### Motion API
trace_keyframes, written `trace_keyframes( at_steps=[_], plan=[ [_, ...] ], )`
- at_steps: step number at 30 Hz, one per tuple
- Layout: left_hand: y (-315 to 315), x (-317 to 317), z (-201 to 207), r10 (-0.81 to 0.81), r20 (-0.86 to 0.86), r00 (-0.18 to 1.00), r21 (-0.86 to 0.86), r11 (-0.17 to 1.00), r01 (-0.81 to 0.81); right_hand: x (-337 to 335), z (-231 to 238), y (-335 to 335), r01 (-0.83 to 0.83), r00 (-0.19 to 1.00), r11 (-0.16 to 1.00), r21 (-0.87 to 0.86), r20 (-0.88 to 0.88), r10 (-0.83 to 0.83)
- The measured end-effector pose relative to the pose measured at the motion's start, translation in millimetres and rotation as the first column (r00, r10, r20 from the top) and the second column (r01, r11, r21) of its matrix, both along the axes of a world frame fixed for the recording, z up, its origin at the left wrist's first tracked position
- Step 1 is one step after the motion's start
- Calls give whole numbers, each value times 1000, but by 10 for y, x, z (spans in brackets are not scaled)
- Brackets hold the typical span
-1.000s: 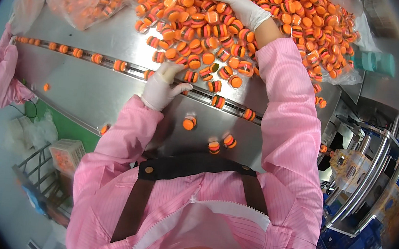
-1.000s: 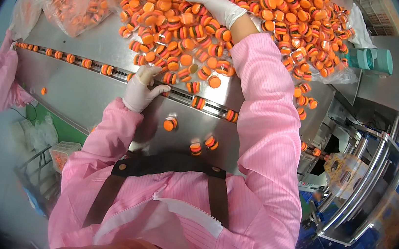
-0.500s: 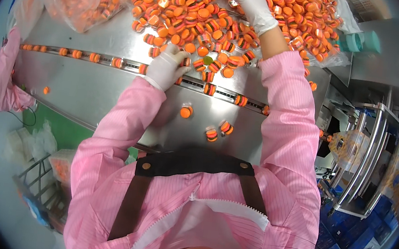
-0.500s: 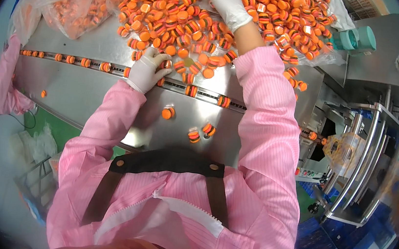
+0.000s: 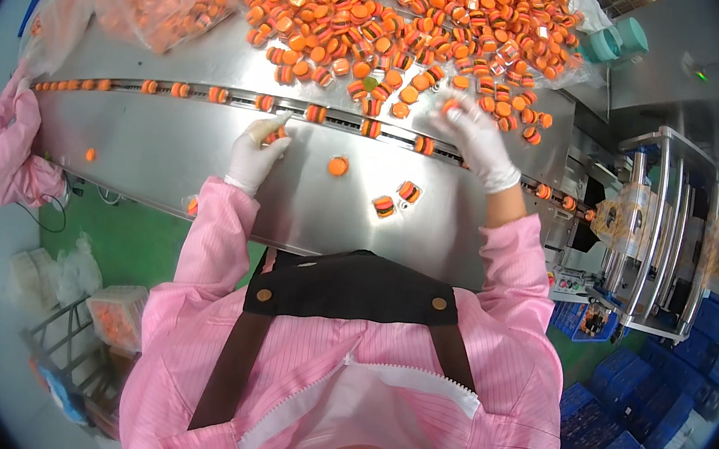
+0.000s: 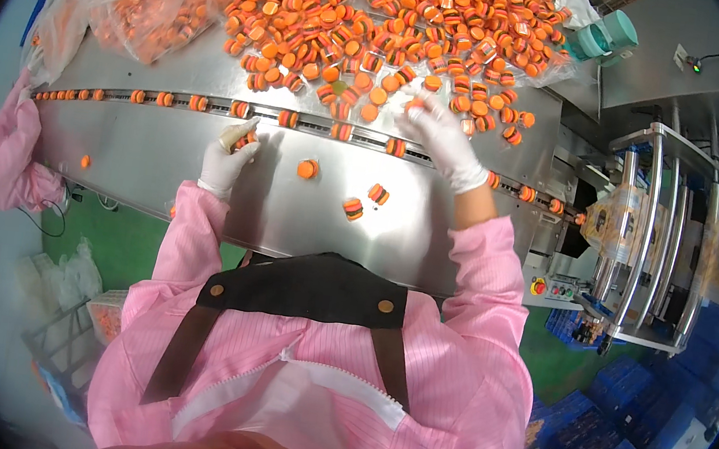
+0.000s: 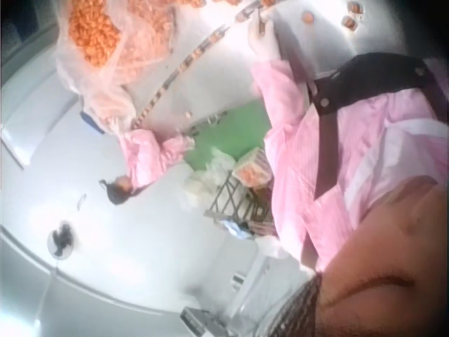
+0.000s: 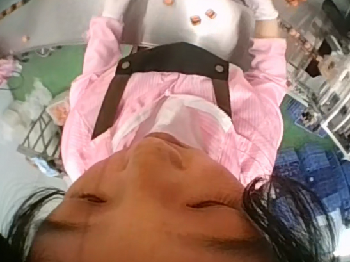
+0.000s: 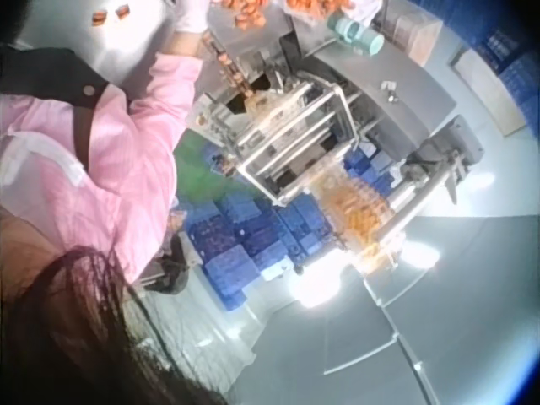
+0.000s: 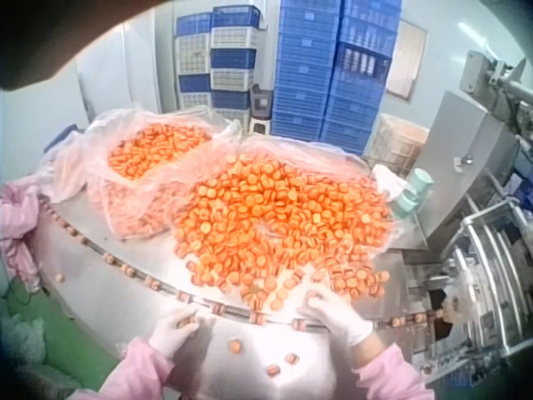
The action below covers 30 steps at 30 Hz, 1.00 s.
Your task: The person stands at a stainless steel workstation in a factory, wearing a pink uniform and gloves. They pick up small, round, orange and black striped candies from a large pile and place them one by one onto a moving conveyor belt. Another worker is visible in the background performing a similar task.
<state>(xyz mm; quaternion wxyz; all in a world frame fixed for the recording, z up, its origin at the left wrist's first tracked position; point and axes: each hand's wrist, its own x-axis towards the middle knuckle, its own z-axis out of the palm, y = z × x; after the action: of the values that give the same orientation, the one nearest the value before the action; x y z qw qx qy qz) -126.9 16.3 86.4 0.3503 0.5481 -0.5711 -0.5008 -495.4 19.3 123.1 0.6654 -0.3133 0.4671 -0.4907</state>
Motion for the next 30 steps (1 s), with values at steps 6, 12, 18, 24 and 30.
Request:
trace_keyframes(
  at_steps=[6,12,18,24,30],
  plan=[
    [237,195,-407,74,-282,956,81,995,-53,300,-266,668,-271,503,948,-167,-864,-9],
    [357,199,-428,126,-246,961,87,990,-107,391,-258,795,-461,360,869,-178,-933,0],
    [410,148,-375,114,-114,987,11,993,-113,614,78,-30,-475,273,777,-414,-908,-317],
    [452,201,-506,114,21,993,-128,986,-110,988,-30,-973,-553,-323,829,85,-939,-119],
    [445,198,-497,78,134,988,-222,974,-47,1132,-120,-1047,-488,-415,849,205,-910,-19]
  ],
)
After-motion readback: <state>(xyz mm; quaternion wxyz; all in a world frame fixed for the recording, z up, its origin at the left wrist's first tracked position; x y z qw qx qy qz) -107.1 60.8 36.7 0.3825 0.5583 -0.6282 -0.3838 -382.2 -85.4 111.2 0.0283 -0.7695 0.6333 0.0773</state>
